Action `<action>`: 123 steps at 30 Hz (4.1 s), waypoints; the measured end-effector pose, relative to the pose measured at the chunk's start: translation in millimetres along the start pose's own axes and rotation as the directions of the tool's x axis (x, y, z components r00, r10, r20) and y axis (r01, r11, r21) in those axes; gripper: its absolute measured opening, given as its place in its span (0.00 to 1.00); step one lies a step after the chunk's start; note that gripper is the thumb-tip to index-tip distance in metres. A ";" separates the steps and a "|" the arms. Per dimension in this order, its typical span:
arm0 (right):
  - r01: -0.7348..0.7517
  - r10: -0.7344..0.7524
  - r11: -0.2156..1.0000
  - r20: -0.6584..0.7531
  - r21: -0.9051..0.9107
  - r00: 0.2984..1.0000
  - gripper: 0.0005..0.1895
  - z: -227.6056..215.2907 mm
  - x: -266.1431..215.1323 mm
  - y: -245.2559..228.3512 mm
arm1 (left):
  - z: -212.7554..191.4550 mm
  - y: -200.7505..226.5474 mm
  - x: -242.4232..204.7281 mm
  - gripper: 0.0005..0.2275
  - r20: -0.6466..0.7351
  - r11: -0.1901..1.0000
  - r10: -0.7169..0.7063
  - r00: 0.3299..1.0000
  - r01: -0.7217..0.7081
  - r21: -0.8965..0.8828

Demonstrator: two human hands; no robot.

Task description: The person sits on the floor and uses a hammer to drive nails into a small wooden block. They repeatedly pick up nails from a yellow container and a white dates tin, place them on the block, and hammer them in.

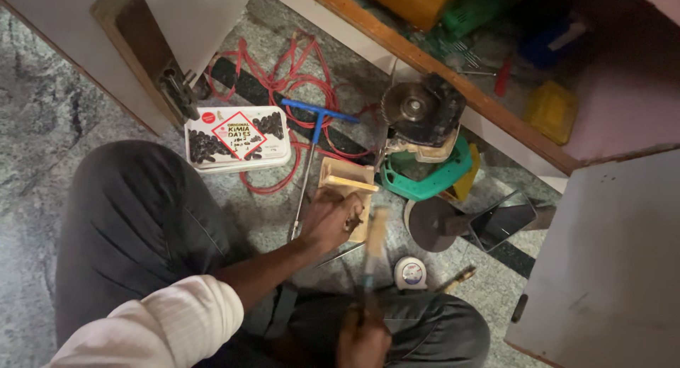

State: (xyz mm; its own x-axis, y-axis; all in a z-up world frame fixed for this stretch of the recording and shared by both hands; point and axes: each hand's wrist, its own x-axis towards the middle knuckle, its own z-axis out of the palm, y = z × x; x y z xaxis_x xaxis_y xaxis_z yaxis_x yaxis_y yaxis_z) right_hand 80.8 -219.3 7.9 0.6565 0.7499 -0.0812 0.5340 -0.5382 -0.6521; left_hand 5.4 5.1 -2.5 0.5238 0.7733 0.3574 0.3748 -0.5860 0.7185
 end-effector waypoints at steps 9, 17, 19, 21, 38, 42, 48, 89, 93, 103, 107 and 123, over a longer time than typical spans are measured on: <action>-0.010 0.013 1.000 -0.129 0.025 0.992 0.13 0.1 -4.3 -7.2 | -0.3 1.1 1.8 0.08 0.011 0.996 -0.086 0.996 0.087 -0.012; -0.046 0.041 0.999 -0.177 -0.025 0.983 0.20 2.3 -4.2 -2.1 | -4.1 -1.1 2.9 0.11 -0.009 0.999 -0.023 1.000 0.023 -0.043; 0.027 -0.010 0.998 -0.270 0.058 0.963 0.20 4.1 -6.7 2.2 | -1.3 -1.2 -0.3 0.12 0.034 0.997 -0.063 0.997 0.064 -0.040; -0.037 0.035 0.998 0.024 0.058 0.999 0.20 4.4 -0.5 6.4 | 0.8 -0.7 -0.8 0.11 -0.022 0.999 -0.027 0.999 0.027 -0.025; -0.133 0.200 0.858 -0.084 0.496 0.976 0.09 11.6 11.0 32.2 | -14.7 11.7 9.2 0.13 0.093 0.991 -0.113 0.989 0.106 0.081; -0.427 0.469 0.644 0.114 0.634 0.876 0.08 7.6 21.6 45.3 | -24.6 12.1 13.9 0.17 0.339 0.985 -0.168 0.926 0.170 0.022; 0.257 -0.142 0.902 -0.323 0.348 0.936 0.06 30.8 40.6 92.1 | -51.2 11.0 27.5 0.17 0.430 0.975 -0.206 0.879 0.148 0.165; -0.183 0.146 0.828 -0.111 -0.530 0.983 0.21 4.1 149.2 -30.3 | -172.7 -93.9 134.5 0.20 0.255 0.953 -0.274 0.927 0.226 0.203; -0.152 0.119 0.873 -0.099 -0.464 0.988 0.23 -1.2 147.1 -25.8 | -156.4 -108.2 119.6 0.47 0.396 0.749 -0.537 0.745 0.206 0.629; -0.170 0.109 0.948 -0.227 -0.269 0.968 0.17 -13.6 142.1 -35.9 | -127.6 -116.0 96.4 0.57 0.296 0.577 -0.579 0.760 0.125 0.807; -0.184 0.132 0.968 -0.278 -0.171 0.952 0.14 -12.9 150.8 -24.2 | -128.8 -117.7 95.9 0.53 0.313 0.576 -0.612 0.727 0.139 0.805; 0.293 -0.515 0.845 -0.534 -0.447 0.671 0.21 -55.0 269.4 -2.0 | -137.3 -83.6 114.0 0.60 0.279 0.762 -0.371 0.886 0.118 0.637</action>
State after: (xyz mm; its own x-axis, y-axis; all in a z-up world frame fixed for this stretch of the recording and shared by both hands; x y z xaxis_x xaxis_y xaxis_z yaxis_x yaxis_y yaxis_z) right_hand 285.9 -37.3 28.7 0.4501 0.5744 0.6837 0.8817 -0.4074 -0.2381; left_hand -71.2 175.4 60.1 0.5386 0.8345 -0.1163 0.8346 -0.5095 0.2094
